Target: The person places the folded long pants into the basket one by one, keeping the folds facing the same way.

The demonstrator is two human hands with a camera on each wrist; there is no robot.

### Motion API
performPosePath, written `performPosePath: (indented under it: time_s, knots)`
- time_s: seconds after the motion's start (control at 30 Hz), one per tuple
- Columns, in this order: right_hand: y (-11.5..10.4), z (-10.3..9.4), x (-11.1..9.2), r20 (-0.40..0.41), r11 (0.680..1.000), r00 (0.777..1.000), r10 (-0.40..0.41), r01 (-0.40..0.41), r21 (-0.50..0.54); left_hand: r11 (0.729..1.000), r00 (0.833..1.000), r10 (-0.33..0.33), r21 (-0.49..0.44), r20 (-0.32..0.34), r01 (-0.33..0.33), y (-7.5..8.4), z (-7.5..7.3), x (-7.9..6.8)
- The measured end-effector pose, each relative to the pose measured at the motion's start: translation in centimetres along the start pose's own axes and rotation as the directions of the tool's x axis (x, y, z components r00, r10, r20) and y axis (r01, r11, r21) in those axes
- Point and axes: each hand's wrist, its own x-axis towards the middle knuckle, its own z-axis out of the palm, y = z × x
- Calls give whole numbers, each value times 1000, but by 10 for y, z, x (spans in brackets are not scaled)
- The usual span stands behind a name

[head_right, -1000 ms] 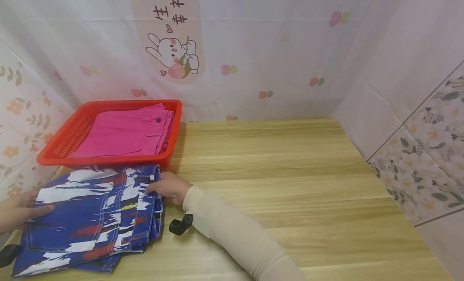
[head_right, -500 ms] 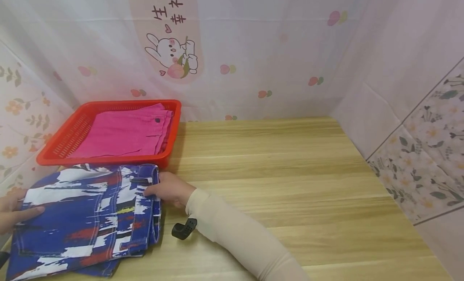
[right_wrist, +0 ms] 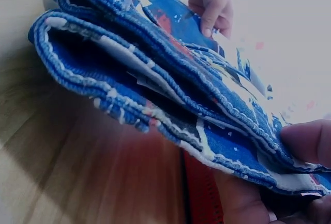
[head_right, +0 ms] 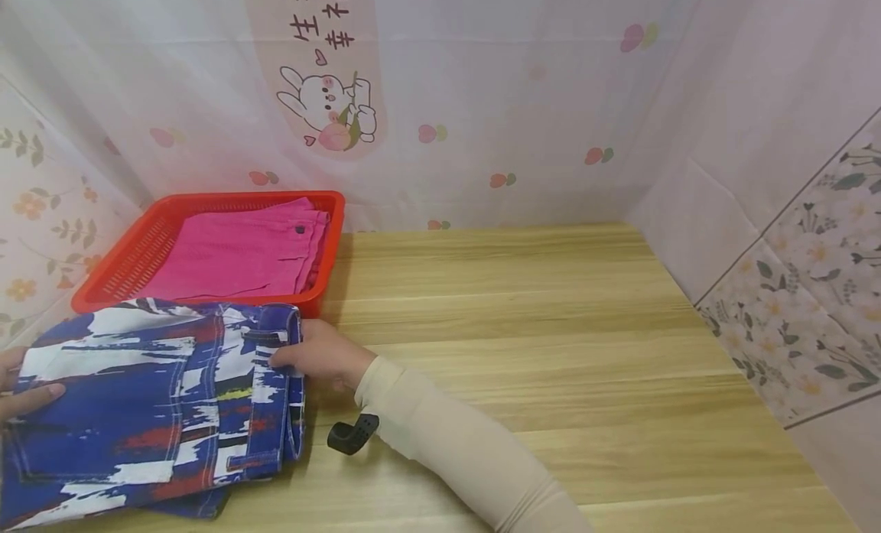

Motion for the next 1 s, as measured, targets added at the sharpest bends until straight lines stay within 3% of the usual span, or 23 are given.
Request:
performPosePath:
  time_s: [0.3,0.43,0.63,0.73,1.0]
  knots:
    - [-6,-2,-4,23,1000,1000,-11,11,3,994,992,56,-89,-112,-66,-8,-4,1]
    - [-14,-4,-8,34,999,999,-41,42,-11,991,978,105,-59,-179,-118,-7,-9,1]
    - [-31,-11,-12,44,994,993,-113,113,12,973,936,212,-27,-281,-228,16,-23,-2]
    - [-40,-16,-11,41,991,991,-131,130,20,966,925,235,-37,-300,-257,29,-30,-1]
    - [-66,-31,-7,12,986,987,-160,159,40,963,929,248,-31,-276,-266,52,-50,16]
